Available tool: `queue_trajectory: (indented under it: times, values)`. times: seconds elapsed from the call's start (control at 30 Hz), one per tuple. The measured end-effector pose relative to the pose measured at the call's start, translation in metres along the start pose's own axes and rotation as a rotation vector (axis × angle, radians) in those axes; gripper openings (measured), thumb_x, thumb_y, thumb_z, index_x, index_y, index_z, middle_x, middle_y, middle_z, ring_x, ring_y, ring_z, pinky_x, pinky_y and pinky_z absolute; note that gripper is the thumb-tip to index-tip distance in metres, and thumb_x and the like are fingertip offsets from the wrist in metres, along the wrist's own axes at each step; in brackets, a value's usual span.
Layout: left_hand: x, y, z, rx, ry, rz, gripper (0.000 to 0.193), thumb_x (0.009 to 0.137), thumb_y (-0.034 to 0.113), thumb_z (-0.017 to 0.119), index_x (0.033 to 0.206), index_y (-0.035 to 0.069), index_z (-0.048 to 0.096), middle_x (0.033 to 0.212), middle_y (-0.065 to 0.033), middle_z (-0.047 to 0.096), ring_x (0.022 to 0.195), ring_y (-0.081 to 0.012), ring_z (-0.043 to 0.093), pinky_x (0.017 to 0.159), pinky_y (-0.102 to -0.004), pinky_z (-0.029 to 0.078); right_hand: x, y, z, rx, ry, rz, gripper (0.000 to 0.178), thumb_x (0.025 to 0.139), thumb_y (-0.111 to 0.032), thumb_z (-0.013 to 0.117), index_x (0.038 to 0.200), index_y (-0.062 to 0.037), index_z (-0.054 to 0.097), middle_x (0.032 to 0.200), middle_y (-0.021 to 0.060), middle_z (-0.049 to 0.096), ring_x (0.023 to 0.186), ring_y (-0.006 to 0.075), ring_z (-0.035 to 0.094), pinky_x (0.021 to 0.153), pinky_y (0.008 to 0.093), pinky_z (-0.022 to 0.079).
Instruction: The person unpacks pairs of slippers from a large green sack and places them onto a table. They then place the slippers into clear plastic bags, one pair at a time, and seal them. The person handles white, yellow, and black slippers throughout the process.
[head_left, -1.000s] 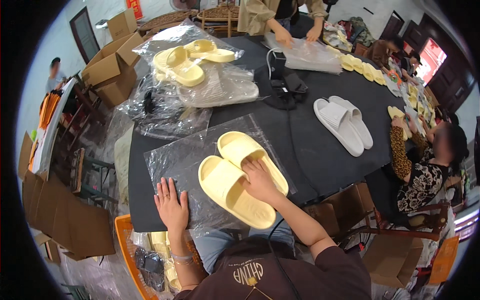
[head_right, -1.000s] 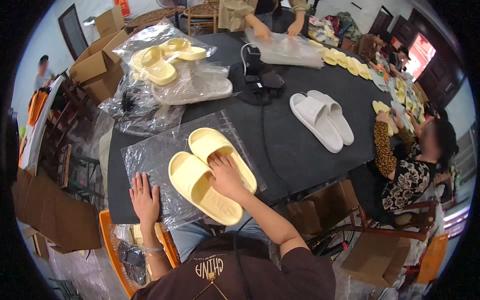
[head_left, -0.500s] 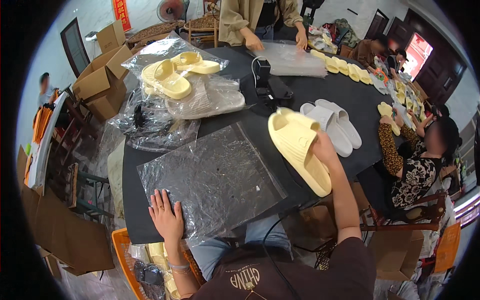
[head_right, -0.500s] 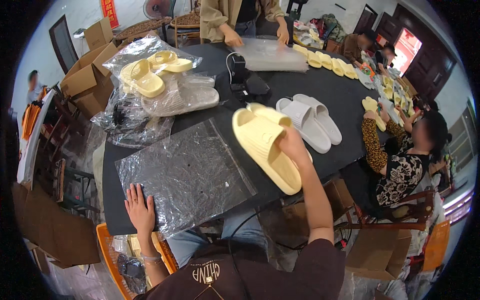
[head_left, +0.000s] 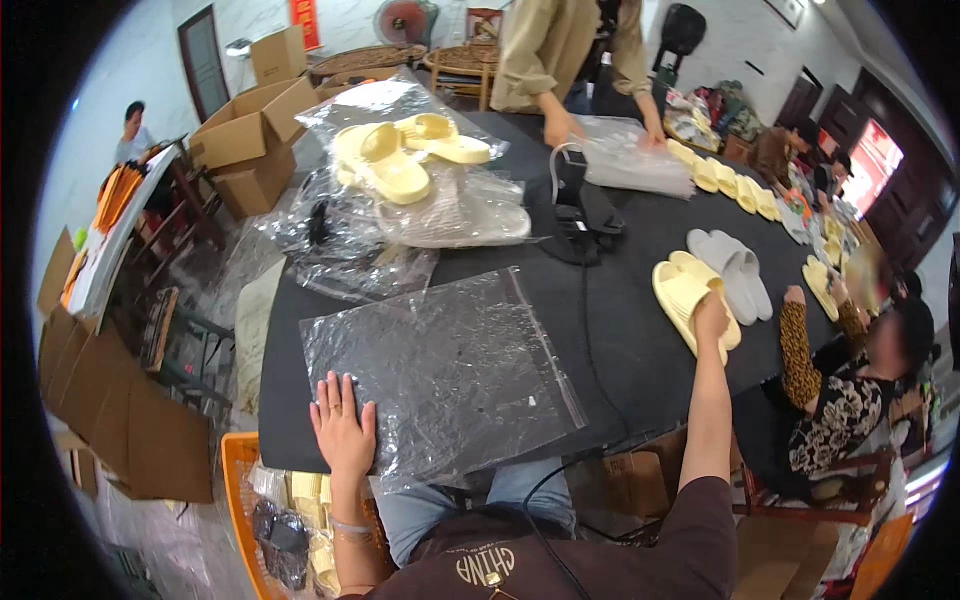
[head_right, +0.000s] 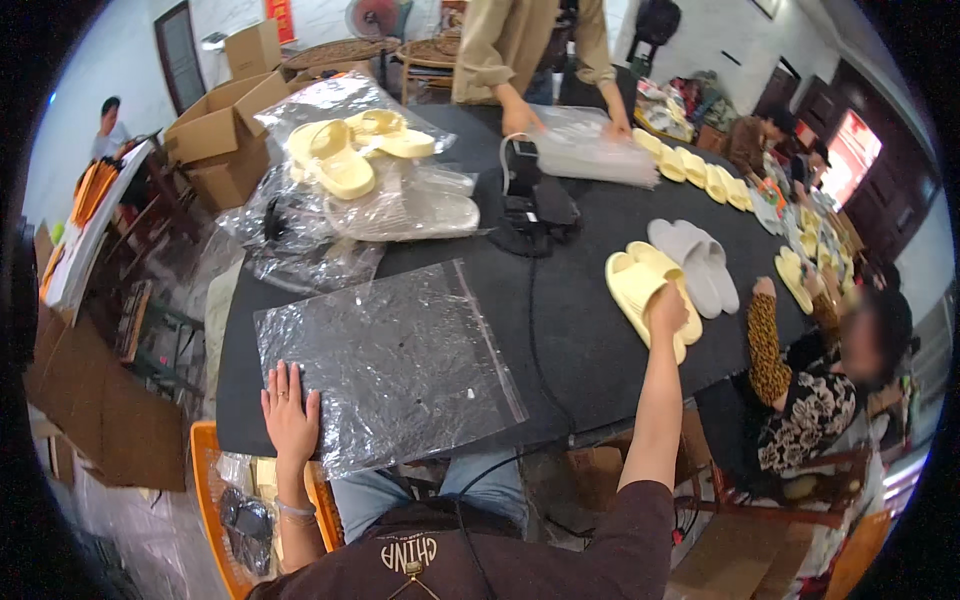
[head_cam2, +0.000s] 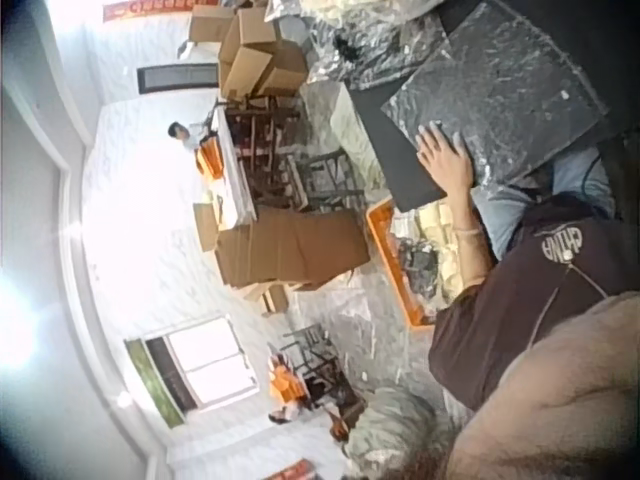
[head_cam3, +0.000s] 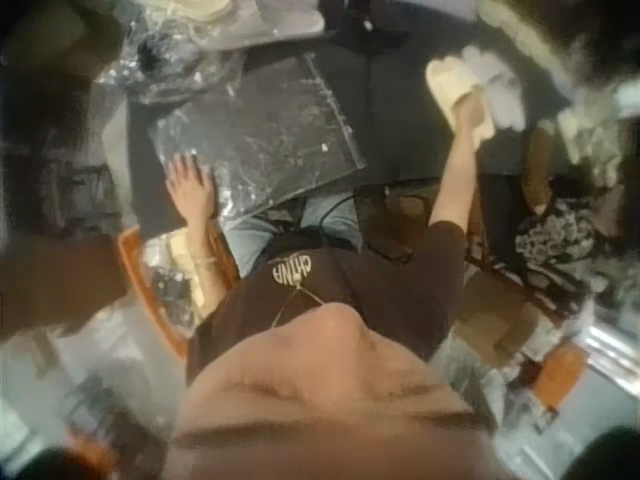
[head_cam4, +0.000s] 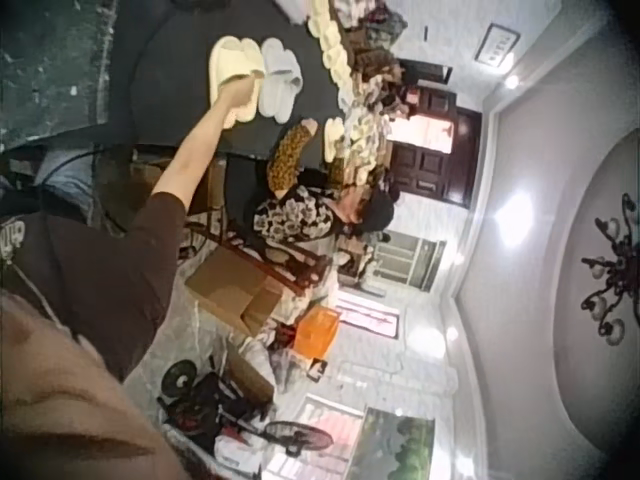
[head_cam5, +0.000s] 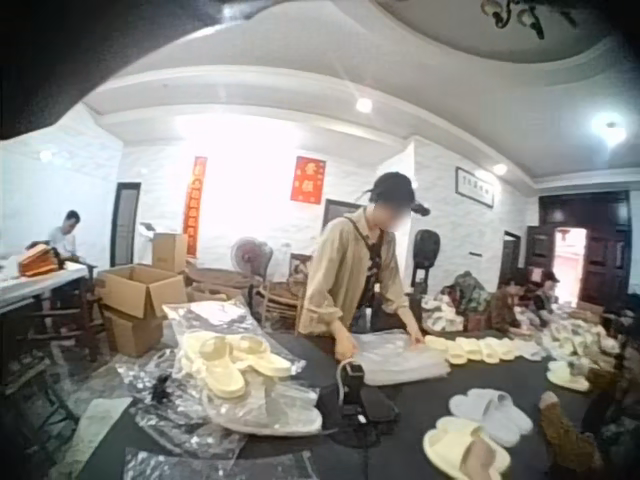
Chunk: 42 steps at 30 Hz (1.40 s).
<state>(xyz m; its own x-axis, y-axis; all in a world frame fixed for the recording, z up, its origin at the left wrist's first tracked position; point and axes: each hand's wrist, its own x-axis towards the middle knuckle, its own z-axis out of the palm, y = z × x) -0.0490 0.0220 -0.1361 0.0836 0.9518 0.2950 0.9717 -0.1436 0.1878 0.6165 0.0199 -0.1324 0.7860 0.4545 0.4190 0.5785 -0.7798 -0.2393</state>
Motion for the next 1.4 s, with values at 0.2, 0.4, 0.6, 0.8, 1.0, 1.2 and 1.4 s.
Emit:
queue_trajectory:
  times: [0.2,0.4,0.6,0.8,1.0,1.2,1.4]
  values:
    - [0.002,0.004,-0.004,-0.024,0.022,0.008,0.056,0.091,0.04,0.05,0.137,0.008,0.043,0.146,-0.0143,0.036,0.136,-0.0323,0.031,0.11,-0.0475,0.022,0.02,0.013,0.049,-0.086,0.165,0.062,0.027,0.095,-0.022,0.037,0.113,-0.0102,0.054,0.096,0.0158,0.066,0.09,0.0345,0.063,0.074,0.0501,0.049]
    - [0.0,0.004,-0.006,-0.053,0.033,0.004,0.057,0.091,0.04,0.049,0.137,0.008,0.043,0.146,-0.0147,0.035,0.136,-0.0319,0.03,0.11,-0.048,0.022,0.026,0.01,0.033,0.169,0.249,-0.027,0.036,0.09,-0.017,0.046,0.122,-0.0012,0.049,0.112,0.0209,0.06,0.107,0.0385,0.054,0.091,0.0485,0.042]
    - [0.0,0.002,-0.007,-0.057,0.037,0.001,0.057,0.091,0.04,0.049,0.137,0.007,0.043,0.145,-0.0156,0.036,0.136,-0.0328,0.03,0.11,-0.0481,0.022,-0.066,-0.174,-0.08,0.659,0.106,-0.771,0.018,0.081,-0.006,0.058,0.097,-0.0024,0.066,0.107,0.0163,0.063,0.106,0.0334,0.055,0.091,0.0424,0.042]
    - [0.002,0.0,-0.01,-0.103,0.06,-0.008,0.057,0.089,0.039,0.053,0.135,0.006,0.046,0.144,-0.0161,0.038,0.135,-0.0327,0.032,0.11,-0.048,0.023,-0.106,-0.372,-0.084,0.578,0.129,-1.176,0.041,0.089,-0.029,0.053,0.114,0.0028,0.06,0.126,0.0162,0.056,0.119,0.0287,0.05,0.102,0.0421,0.035]
    - [0.004,0.0,-0.011,-0.162,0.137,-0.02,0.054,0.084,0.037,0.06,0.129,0.008,0.052,0.14,-0.0154,0.043,0.131,-0.0325,0.037,0.107,-0.0481,0.027,-0.092,-0.492,-0.091,0.105,-0.182,-0.857,0.068,0.086,-0.056,0.048,0.12,0.0026,0.058,0.13,0.017,0.051,0.123,0.0298,0.046,0.104,0.0421,0.031]
    - [0.005,0.001,-0.012,-0.195,0.14,-0.051,0.053,0.083,0.038,0.06,0.127,0.009,0.055,0.14,-0.0138,0.044,0.132,-0.0299,0.037,0.108,-0.0471,0.026,-0.087,-0.533,-0.054,0.285,-0.282,-0.828,0.066,0.083,-0.06,0.048,0.125,-0.0093,0.057,0.137,0.0237,0.042,0.125,0.0355,0.043,0.102,0.0446,0.034]
    - [0.009,0.002,-0.015,-0.189,0.143,-0.035,0.053,0.083,0.037,0.061,0.127,0.009,0.055,0.138,-0.0139,0.045,0.131,-0.0303,0.038,0.107,-0.0472,0.027,-0.029,-0.569,-0.021,0.271,-0.563,-1.049,0.062,0.083,-0.058,0.051,0.121,-0.01,0.061,0.126,0.0212,0.055,0.118,0.0352,0.052,0.099,0.0414,0.04]
